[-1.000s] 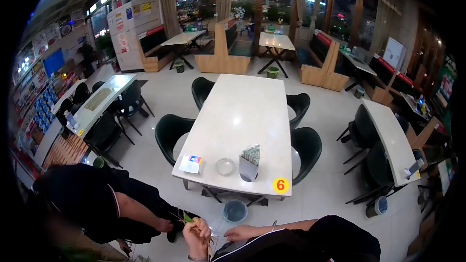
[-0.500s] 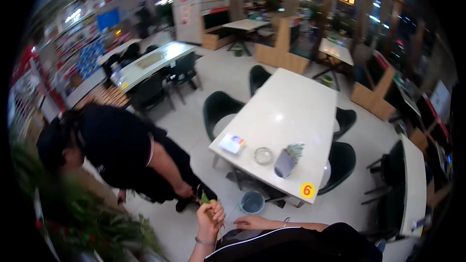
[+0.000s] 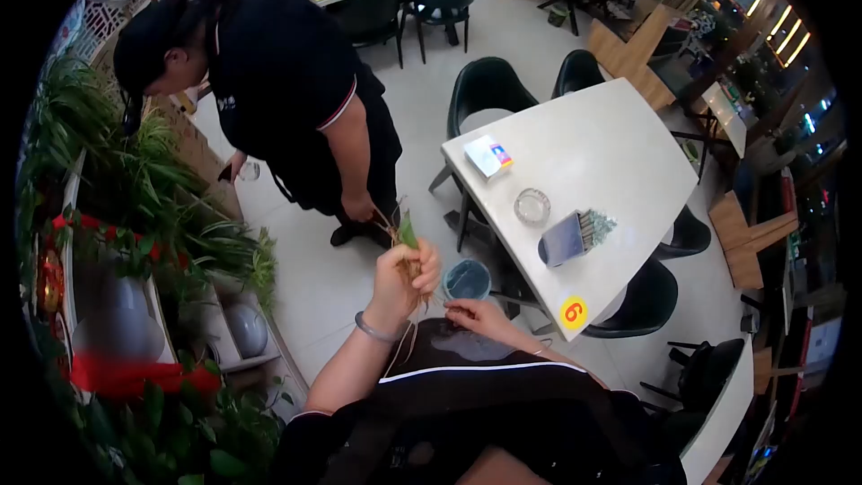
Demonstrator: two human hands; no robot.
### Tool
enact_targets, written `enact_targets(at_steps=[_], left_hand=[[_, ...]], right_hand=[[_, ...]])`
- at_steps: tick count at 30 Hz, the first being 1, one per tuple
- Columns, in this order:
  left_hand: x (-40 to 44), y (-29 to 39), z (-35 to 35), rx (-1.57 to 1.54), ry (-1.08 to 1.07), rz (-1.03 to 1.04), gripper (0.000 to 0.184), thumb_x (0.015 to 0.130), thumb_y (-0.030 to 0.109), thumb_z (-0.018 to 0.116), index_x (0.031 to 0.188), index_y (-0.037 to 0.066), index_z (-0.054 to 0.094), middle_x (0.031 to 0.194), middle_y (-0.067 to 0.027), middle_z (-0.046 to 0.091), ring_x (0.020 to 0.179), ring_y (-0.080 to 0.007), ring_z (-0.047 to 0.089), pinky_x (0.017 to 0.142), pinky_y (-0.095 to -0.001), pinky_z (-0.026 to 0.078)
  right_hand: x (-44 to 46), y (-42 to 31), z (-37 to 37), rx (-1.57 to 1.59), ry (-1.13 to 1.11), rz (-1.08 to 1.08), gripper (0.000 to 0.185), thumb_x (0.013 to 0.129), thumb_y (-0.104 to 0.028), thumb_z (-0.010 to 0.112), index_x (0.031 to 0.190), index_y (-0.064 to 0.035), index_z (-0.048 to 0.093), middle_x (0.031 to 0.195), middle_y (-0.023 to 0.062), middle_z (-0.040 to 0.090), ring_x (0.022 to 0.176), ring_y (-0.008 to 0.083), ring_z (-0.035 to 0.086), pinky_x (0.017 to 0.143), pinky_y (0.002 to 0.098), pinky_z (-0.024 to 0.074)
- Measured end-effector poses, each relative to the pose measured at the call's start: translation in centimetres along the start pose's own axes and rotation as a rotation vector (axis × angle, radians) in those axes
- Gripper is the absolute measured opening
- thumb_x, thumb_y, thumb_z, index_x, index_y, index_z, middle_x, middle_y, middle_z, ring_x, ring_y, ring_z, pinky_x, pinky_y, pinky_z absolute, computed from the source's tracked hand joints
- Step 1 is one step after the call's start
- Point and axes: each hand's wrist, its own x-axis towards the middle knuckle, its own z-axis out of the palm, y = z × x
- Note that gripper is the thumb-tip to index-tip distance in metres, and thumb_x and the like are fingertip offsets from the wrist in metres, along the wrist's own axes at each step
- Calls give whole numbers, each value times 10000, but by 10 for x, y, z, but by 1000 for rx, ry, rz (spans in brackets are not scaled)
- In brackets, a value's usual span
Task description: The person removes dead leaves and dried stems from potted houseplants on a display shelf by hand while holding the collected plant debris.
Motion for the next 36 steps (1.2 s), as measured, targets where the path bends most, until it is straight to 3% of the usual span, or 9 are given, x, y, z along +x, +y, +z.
enact_targets(at_steps=[4, 10, 16, 22, 25, 36], left_hand=[[1, -13, 6, -1, -57, 13, 300, 896, 280, 400, 678, 73, 393, 616, -17, 377, 413, -68, 302, 391, -205, 238], [-2, -39, 9, -71, -4, 85, 189, 898, 153, 472, 728, 91, 419, 612, 9, 354, 434, -55, 308, 388, -196, 232], [-11, -55, 19, -88, 67, 125, 193, 859, 74, 521, 712, 116, 403, 605, 34, 355, 438, -46, 312, 393, -184, 221], [-21, -63, 26, -15, 43, 194, 98, 817, 3, 516, 827, 81, 459, 646, 18, 379, 468, -49, 329, 422, -182, 237], [-28, -66, 32, -27, 16, 209, 100, 818, -5, 487, 903, 44, 470, 669, 4, 391, 498, -59, 341, 444, -191, 254], [-33, -89, 38, -193, -32, 236, 58, 790, 48, 436, 836, 14, 444, 660, -24, 360, 483, -87, 333, 428, -214, 275]], right_hand=[[-5, 16, -9, 51, -3, -49, 308, 868, -243, 558, 1093, -35, 578, 849, 109, 656, 730, 161, 622, 678, 277, 476], [-19, 12, -28, 12, -66, -72, 306, 862, -230, 568, 1095, -32, 578, 873, 111, 650, 755, 162, 623, 688, 275, 477], [-28, 17, -33, 22, -88, -103, 297, 858, -222, 570, 1087, -33, 582, 879, 116, 649, 778, 174, 631, 696, 277, 478], [-33, 27, -31, 69, -111, -139, 295, 855, -222, 570, 1083, -36, 584, 875, 121, 650, 774, 180, 632, 696, 281, 477], [-36, 32, -32, 45, -113, -165, 298, 853, -226, 572, 1083, -37, 584, 862, 122, 650, 770, 181, 632, 693, 283, 476], [-62, 41, -41, 97, -114, -119, 287, 869, -209, 560, 1096, -34, 578, 861, 87, 651, 756, 125, 617, 684, 246, 475]])
